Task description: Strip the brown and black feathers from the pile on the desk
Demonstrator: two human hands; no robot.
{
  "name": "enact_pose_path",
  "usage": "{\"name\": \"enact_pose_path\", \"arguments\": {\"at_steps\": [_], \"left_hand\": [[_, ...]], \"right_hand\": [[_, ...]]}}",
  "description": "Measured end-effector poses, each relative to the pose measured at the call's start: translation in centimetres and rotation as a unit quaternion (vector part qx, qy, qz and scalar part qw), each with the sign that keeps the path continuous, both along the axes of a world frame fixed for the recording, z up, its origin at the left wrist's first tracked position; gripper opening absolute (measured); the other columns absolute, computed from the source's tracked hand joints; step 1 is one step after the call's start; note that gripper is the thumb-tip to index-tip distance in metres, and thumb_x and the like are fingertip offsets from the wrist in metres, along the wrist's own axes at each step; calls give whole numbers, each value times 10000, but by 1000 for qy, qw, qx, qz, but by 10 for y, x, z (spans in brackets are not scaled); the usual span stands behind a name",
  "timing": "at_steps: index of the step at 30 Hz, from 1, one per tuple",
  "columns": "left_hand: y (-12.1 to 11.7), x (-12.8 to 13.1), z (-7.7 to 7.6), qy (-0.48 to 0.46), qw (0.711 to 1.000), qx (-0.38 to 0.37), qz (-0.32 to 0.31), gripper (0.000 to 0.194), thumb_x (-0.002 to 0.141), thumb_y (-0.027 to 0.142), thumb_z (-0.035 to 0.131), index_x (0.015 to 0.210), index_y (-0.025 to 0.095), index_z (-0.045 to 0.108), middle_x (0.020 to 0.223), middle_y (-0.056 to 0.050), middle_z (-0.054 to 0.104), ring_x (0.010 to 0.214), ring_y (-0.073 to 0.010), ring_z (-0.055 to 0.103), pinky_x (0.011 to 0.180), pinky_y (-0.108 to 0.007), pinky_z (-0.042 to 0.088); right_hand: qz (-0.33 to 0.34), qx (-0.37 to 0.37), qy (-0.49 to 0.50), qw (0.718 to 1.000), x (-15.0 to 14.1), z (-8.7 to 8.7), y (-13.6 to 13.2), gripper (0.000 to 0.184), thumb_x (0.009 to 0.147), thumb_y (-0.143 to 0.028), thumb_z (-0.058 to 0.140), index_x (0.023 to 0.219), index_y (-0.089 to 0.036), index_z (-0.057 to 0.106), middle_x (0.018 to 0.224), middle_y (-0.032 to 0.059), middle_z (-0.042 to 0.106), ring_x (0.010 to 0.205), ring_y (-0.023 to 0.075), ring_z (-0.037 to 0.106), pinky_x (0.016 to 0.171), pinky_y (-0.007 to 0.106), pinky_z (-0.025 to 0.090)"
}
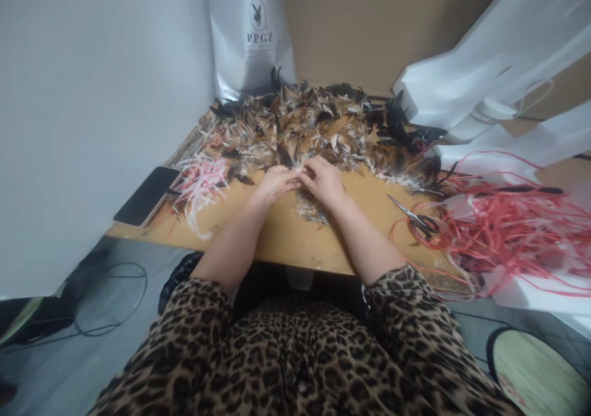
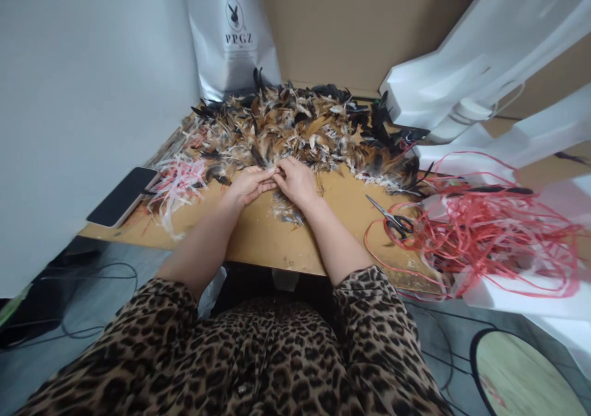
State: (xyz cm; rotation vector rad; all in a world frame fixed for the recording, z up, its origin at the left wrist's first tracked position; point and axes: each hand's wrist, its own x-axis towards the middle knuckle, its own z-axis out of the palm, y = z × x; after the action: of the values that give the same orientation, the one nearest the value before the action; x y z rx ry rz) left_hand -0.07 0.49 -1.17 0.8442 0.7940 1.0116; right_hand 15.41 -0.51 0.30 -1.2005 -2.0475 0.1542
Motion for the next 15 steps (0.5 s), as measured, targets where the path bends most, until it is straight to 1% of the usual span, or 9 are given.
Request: {"name": "enact_pose_path", "arguments": {"at_steps": [1, 3, 5, 7, 8, 9, 11, 15], "left_hand": [[0, 0, 0, 5, 1000, 3, 4, 259, 637, 273, 801, 765, 85, 678, 774, -91, 723, 728, -125, 676, 710, -232, 512], [0, 0, 1, 23, 1000, 9, 12, 250, 647, 272, 794, 758, 83, 672, 759, -91, 721, 705, -117, 671, 676, -214, 507], [-1, 1, 2, 51, 999, 13, 14, 232, 662, 259, 783, 743, 75, 665, 723, -94, 715, 660, -111, 665, 642, -205, 500], [-3, 2, 4, 76, 997, 27, 3, 215, 682, 247, 767, 728, 64, 663, 704, -107, 712, 615, -109, 656, 610, -204, 494], [-4, 3, 5, 88, 995, 38, -5, 210, 692, 245, 758, 719, 60, 664, 706, -114, 712, 594, -107, 650, 596, -205, 492], [-4, 4, 5, 99, 994, 51, -14, 204, 702, 245, 747, 711, 57, 667, 710, -120, 714, 577, -103, 643, 584, -206, 490], [-5, 5, 5, 126, 988, 81, -24, 195, 721, 244, 725, 687, 59, 674, 703, -119, 714, 544, -94, 627, 567, -206, 487], [-5, 5, 5, 173, 976, 128, -42, 191, 744, 235, 691, 642, 74, 683, 640, -100, 697, 510, -92, 608, 547, -211, 488]], "right_hand": [[13, -18, 15, 1000, 1, 2, 1, 158, 793, -285, 573, 873, -173, 652, 828, 55, 599, 765, 173, 525, 682, 277, 374], [57, -86, 71, 992, 4, 7, 2, 167, 745, -297, 625, 847, -168, 657, 808, 38, 602, 748, 161, 527, 684, 275, 389], [100, -180, 162, 965, 7, 12, 2, 202, 706, -338, 666, 805, -162, 657, 763, 20, 612, 715, 148, 533, 677, 272, 407], [106, -248, 250, 930, 9, 16, 2, 237, 682, -383, 688, 736, -155, 651, 684, 5, 610, 651, 128, 522, 643, 263, 407], [97, -266, 277, 918, 9, 17, 2, 255, 671, -399, 697, 693, -151, 643, 640, -1, 600, 613, 116, 504, 615, 257, 397], [84, -272, 293, 912, 9, 18, 2, 274, 657, -411, 708, 649, -149, 631, 598, -6, 585, 577, 105, 481, 583, 250, 381], [60, -269, 300, 913, 8, 17, 1, 311, 632, -427, 730, 577, -149, 600, 529, -14, 549, 528, 89, 437, 523, 238, 339], [43, -256, 304, 917, 7, 14, 2, 343, 591, -422, 767, 523, -161, 555, 461, -26, 497, 499, 87, 413, 464, 228, 291]]}}
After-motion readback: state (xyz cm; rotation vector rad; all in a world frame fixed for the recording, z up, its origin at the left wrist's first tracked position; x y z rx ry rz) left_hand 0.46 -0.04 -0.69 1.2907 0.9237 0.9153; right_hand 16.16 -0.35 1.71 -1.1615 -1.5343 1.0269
